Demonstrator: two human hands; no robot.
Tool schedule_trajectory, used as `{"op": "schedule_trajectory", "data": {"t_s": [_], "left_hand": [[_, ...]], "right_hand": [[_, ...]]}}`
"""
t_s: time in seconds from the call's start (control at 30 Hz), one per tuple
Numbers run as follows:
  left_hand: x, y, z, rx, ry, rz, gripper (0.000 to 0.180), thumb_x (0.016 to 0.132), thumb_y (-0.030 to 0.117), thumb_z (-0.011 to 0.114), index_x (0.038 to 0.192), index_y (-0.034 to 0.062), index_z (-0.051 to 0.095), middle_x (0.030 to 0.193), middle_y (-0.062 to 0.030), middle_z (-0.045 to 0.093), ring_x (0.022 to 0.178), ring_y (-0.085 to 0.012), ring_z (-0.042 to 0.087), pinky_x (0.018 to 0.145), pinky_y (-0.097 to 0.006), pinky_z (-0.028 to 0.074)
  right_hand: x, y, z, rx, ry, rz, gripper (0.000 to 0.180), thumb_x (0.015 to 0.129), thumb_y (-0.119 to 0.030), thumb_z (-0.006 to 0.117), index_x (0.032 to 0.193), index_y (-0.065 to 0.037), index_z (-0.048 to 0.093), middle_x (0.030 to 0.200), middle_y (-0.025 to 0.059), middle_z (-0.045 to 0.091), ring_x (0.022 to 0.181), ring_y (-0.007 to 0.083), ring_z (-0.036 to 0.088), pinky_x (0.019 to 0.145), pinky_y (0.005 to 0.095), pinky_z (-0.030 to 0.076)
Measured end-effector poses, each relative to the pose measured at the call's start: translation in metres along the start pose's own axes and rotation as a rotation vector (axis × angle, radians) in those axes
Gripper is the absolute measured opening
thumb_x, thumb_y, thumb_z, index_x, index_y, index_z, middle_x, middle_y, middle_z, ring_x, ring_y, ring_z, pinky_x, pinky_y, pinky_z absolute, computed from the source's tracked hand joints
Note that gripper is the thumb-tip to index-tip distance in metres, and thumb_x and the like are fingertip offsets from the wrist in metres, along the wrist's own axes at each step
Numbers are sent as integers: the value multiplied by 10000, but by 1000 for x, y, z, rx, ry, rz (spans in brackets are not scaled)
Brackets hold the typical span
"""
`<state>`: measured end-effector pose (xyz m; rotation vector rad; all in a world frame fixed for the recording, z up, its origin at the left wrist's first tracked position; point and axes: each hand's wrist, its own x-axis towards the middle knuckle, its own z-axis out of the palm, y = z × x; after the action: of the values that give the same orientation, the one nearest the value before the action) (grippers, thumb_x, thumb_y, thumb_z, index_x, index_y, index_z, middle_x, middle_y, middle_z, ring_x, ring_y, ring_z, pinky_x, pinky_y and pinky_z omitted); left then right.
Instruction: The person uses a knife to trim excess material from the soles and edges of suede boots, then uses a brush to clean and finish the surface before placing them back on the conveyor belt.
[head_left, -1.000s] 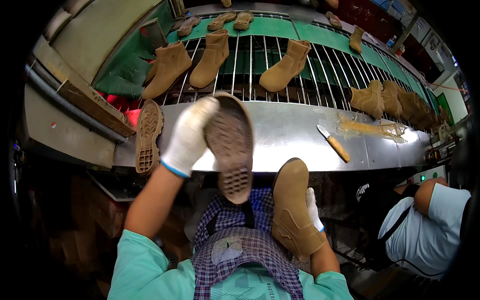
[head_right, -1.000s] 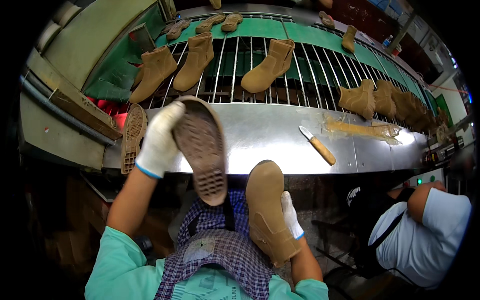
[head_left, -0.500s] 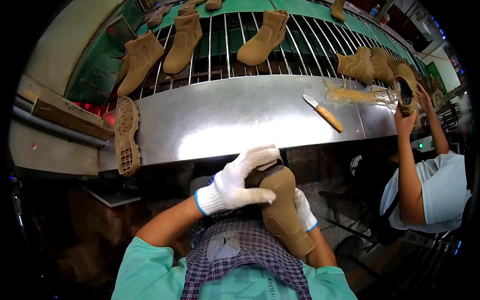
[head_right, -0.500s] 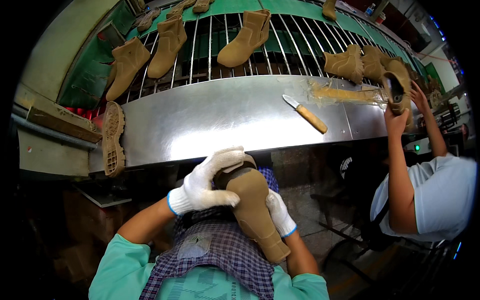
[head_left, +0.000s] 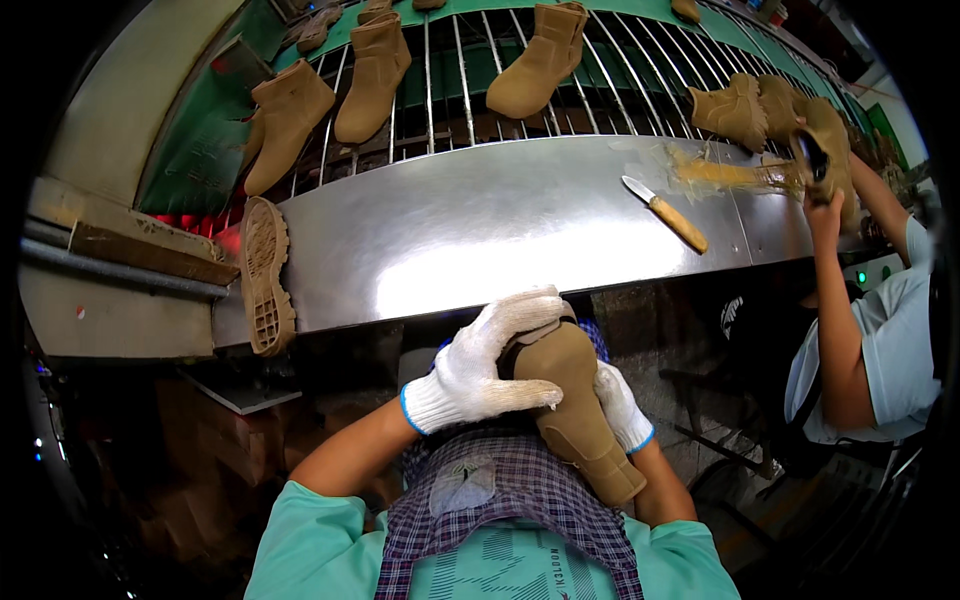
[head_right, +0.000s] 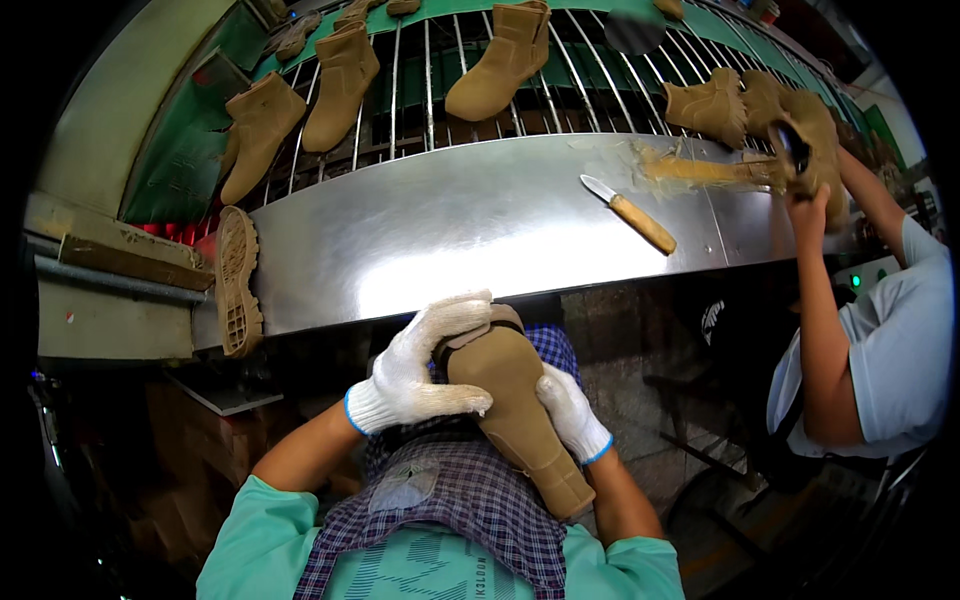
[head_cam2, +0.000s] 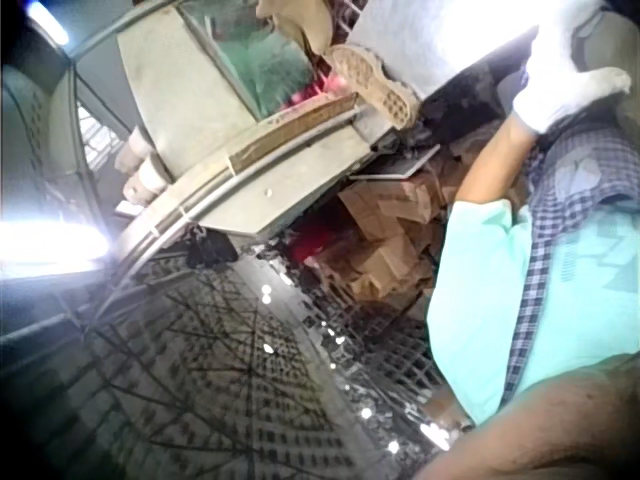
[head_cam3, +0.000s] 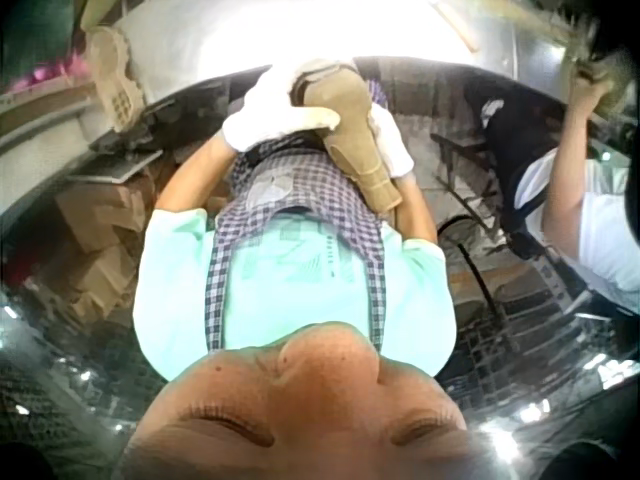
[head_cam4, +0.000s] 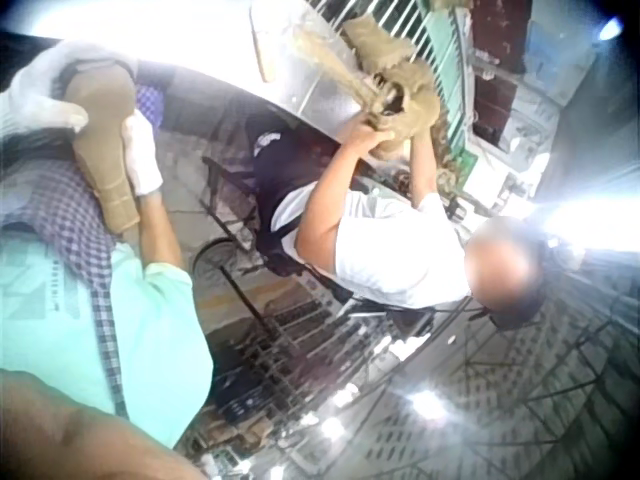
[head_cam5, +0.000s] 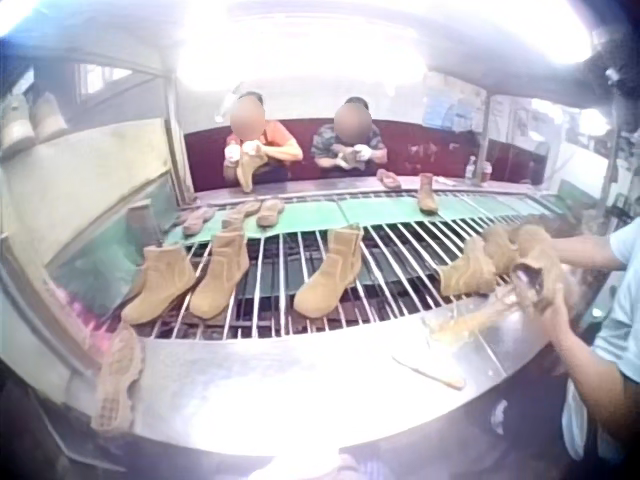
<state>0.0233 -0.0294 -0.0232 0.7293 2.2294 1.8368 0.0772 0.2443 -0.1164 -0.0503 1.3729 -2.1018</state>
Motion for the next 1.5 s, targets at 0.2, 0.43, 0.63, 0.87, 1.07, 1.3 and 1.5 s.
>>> {"op": "schedule_trajectory", "data": {"t_s": [0.2,0.43,0.63,0.87,1.07,1.3,1.5], "left_hand": [[4,-2,-3,101,-35,67,991,776,421,988,1531,-26,526,1601,-259,512,1473,-385,540,1192,-485,491],[7,5,-7,-33,-106,-23,908,820,364,958,1541,1,542,1578,-237,561,1424,-359,594,1188,-469,492],[57,38,-29,159,-130,63,707,914,350,812,1506,24,602,1460,-211,673,1325,-340,679,1144,-429,531],[87,104,-94,251,-385,-70,682,938,443,757,1540,157,609,1406,-180,718,1298,-360,689,1123,-428,539],[22,21,-61,-593,-178,-104,1068,945,290,845,1698,-57,170,1557,-316,529,1404,-318,570,1178,-409,484],[-79,-35,-13,163,107,-82,935,900,200,830,1660,4,323,1539,-260,566,1399,-399,612,1183,-458,512],[-10,-22,-7,165,469,392,468,971,92,734,1413,-8,615,1359,-250,695,1172,-393,738,990,-432,623]], "right_hand": [[-3,-14,10,-30,23,39,884,1072,-652,564,1559,82,493,1461,172,654,1310,233,643,1102,358,519],[-3,-20,19,-111,82,-75,907,1064,-676,566,1564,77,490,1453,173,659,1313,239,642,1105,356,518],[19,-20,22,215,140,-138,810,1110,-633,499,1521,64,531,1386,173,689,1220,259,695,1046,387,580],[27,-74,53,-403,103,-230,654,1158,-522,425,1356,62,643,1227,181,749,1146,258,699,989,390,563],[61,-162,54,-910,89,-435,551,932,-170,742,1432,28,620,1369,227,694,1199,273,719,1003,403,590],[82,-223,81,-1484,-213,-258,874,785,-523,915,1410,22,640,1289,224,728,1198,335,723,1050,424,562],[72,-237,104,-1593,-282,-262,778,757,-547,929,1253,17,724,1118,201,769,1028,353,762,931,436,595]]}}
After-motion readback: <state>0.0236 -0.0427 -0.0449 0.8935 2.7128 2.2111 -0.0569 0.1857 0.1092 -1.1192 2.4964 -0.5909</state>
